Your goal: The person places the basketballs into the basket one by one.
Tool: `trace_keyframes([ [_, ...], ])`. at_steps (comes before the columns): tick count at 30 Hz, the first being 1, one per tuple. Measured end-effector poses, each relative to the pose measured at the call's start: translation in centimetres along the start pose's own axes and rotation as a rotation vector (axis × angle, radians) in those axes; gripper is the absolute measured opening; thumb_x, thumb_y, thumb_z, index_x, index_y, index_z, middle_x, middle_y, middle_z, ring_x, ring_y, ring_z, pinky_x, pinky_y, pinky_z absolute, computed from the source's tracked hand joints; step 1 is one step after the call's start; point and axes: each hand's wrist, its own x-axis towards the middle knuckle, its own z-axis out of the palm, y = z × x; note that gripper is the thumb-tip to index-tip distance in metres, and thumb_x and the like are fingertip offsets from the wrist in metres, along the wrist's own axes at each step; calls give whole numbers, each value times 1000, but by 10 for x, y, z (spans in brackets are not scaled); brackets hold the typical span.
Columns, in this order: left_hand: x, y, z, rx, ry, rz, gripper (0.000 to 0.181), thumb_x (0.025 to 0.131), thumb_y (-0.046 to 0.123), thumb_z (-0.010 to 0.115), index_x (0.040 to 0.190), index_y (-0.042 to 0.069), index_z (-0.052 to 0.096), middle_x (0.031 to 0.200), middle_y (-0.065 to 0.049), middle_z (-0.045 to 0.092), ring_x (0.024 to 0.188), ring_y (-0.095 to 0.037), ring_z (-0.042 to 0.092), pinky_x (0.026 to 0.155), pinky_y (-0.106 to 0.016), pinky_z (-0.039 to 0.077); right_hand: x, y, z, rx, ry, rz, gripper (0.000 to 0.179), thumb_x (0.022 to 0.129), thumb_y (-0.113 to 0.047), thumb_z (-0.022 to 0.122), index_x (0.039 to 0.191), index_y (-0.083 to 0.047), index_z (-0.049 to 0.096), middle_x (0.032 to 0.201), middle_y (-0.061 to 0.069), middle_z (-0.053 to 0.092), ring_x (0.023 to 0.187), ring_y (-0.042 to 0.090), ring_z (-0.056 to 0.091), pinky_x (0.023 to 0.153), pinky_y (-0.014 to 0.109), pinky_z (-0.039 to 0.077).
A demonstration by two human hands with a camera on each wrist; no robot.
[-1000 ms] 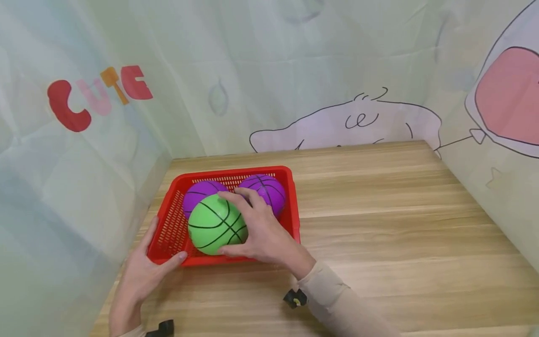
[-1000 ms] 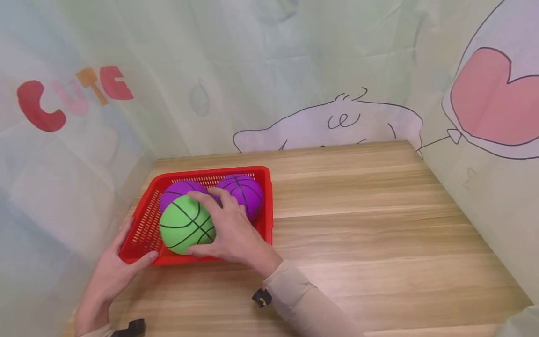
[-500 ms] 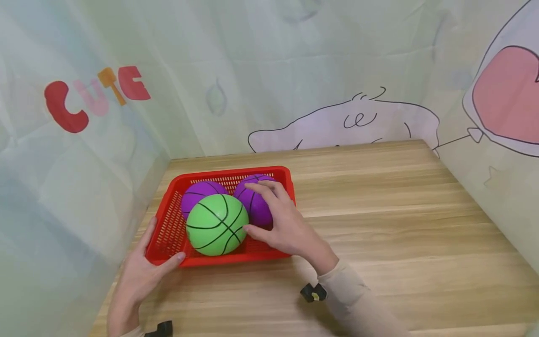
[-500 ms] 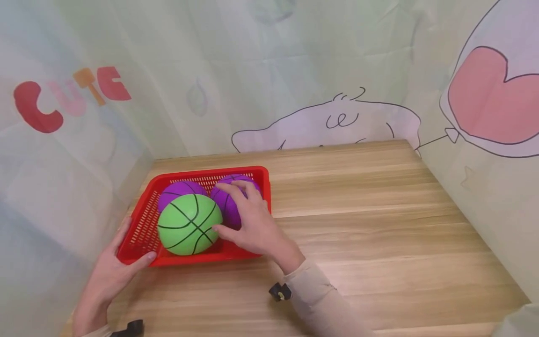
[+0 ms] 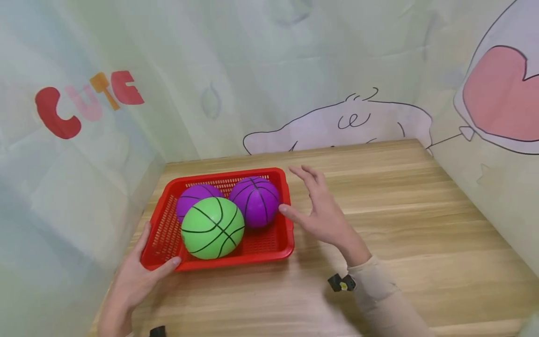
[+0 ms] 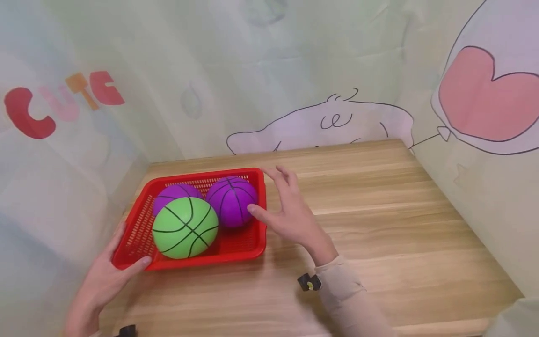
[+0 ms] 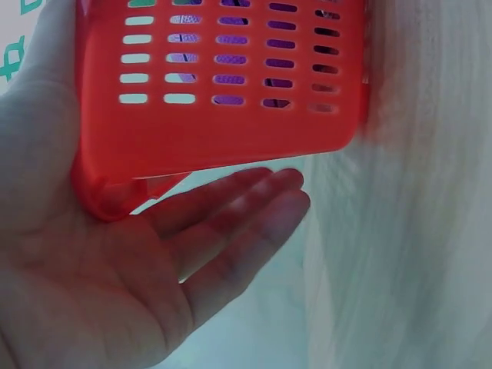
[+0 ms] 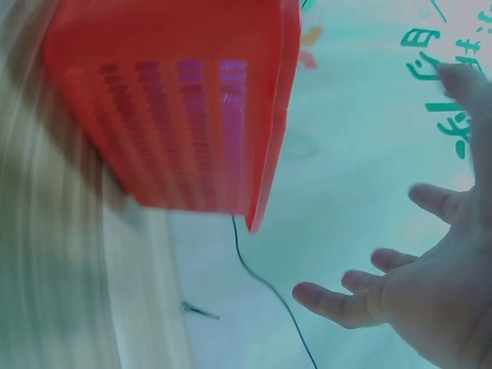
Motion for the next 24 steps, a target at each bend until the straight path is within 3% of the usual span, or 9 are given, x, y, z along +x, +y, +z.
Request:
trace_keyframes([
  [6,-2,-1,-5,11,-5,33,129,99,50,84,177,25,-16,182,-33,12,158,-61,27,119,-83,34,-9,14,-17,18,18,20,88,105,-54,67,178,-42,20,185,6,6,166,42,27,119,85,33],
  [11,-6,4,-9,32,29,80,135,98,47,87,175,18,-20,185,-26,-6,163,-63,14,121,-85,26,-11,25,-34,10,26,15,85,110,-48,61,180,-39,13,185,7,-5,169,45,12,121,88,26],
  [16,-8,15,-14,154,33,88,139,95,57,85,175,19,-21,181,-28,-20,164,-65,-3,114,-92,24,-13,34,-51,-18,5,9,82,114,-48,51,181,-36,7,184,10,-12,169,48,-1,119,92,18],
  [21,-6,28,-21,250,36,124,145,91,58,89,175,14,-21,176,-35,-29,159,-73,3,108,-94,29,-12,35,-70,-82,-32,-6,78,116,-52,40,181,-33,2,183,12,-18,168,50,-5,115,95,17],
  [24,-6,35,-23,285,50,162,150,86,57,93,176,13,-18,174,-35,-34,160,-72,-6,104,-95,30,-10,35,-82,-156,-45,-13,78,117,-53,42,181,-35,1,184,10,-21,168,49,-10,115,96,17],
])
